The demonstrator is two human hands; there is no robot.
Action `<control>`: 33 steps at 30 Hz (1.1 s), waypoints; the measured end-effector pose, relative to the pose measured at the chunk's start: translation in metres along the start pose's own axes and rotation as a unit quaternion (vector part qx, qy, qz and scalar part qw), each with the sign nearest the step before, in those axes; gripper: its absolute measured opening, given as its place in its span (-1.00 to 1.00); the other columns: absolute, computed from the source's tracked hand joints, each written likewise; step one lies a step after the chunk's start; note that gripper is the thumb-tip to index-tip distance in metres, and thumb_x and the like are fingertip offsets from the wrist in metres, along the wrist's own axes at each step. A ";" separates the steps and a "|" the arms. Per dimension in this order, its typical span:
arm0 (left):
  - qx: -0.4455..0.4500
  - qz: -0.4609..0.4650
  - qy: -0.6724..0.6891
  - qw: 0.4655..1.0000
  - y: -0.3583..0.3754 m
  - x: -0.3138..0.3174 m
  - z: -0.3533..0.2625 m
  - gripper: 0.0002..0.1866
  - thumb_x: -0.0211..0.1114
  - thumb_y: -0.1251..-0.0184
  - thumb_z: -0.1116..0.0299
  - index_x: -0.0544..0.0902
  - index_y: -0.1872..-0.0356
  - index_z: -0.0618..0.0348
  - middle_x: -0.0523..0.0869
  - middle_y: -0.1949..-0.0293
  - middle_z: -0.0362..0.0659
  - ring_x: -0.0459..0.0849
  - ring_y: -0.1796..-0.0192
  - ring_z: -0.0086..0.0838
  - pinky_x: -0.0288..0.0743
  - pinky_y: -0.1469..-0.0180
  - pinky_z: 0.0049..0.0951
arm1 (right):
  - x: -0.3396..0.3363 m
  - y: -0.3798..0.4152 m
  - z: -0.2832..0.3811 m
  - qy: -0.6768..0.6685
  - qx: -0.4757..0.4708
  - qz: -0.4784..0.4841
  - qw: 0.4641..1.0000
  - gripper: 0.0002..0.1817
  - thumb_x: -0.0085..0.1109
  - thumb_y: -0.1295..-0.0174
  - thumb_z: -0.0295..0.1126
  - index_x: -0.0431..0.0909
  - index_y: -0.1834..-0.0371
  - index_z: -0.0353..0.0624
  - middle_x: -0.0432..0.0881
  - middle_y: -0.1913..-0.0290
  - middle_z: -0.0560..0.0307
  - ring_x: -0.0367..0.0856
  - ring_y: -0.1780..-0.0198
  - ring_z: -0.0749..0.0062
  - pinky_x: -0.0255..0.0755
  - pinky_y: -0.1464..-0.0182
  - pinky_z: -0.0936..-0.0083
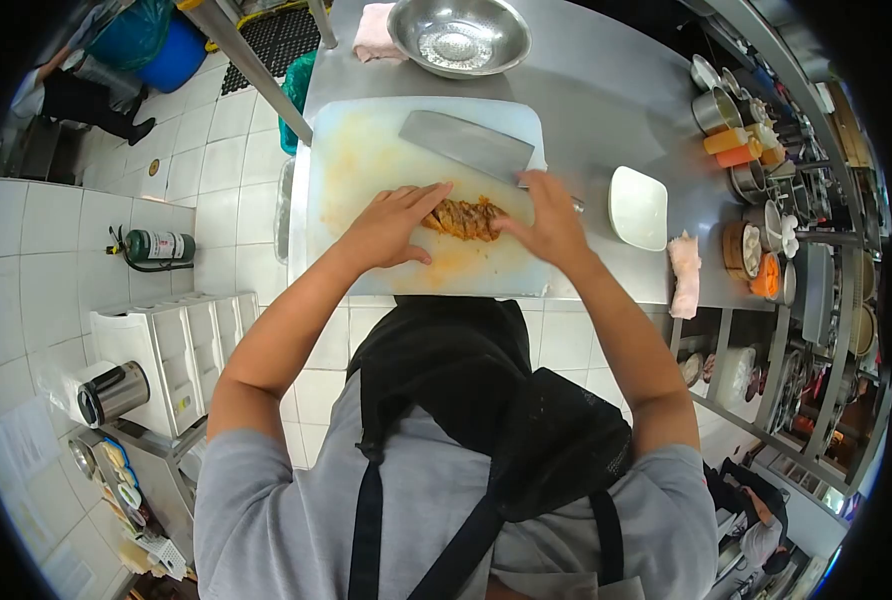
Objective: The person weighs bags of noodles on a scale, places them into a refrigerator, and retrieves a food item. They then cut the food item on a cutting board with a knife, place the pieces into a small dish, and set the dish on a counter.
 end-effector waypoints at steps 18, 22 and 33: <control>0.078 0.017 0.039 0.996 -0.038 0.014 -0.005 -0.35 0.40 -0.03 0.53 0.48 -0.25 0.00 0.64 -0.01 -0.13 0.53 -0.06 -0.16 0.46 -0.14 -0.25 | 0.047 0.018 0.020 -0.149 0.095 0.103 0.979 -0.54 0.42 -0.02 -0.20 0.55 0.07 -0.22 0.49 0.18 0.01 0.47 0.06 0.07 0.35 0.00 0.23; 0.077 0.021 0.046 0.996 -0.056 0.005 -0.027 -0.34 0.39 -0.04 0.55 0.47 -0.26 -0.01 0.63 0.01 -0.09 0.54 -0.04 -0.13 0.47 -0.11 -0.23 | 0.021 0.021 0.006 -0.157 0.109 0.067 0.979 -0.56 0.42 -0.01 -0.24 0.56 0.08 -0.22 0.50 0.17 -0.01 0.50 0.07 0.04 0.40 0.00 0.19; 0.201 0.021 0.011 0.979 -0.230 0.065 -0.159 -0.40 0.30 -0.06 0.56 0.50 -0.23 0.00 0.66 0.00 -0.12 0.56 -0.04 -0.16 0.45 -0.09 -0.20 | -0.103 0.083 -0.141 -0.016 0.178 0.018 0.984 -0.56 0.44 0.03 -0.28 0.58 0.10 -0.24 0.57 0.27 -0.04 0.56 0.17 0.01 0.43 0.11 0.14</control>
Point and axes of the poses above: each hand's wrist, its own y-axis away from the middle knuckle, its own x-axis out of the palm, z = x × y, the point moved 7 cm from there along -y, towards the middle knuckle
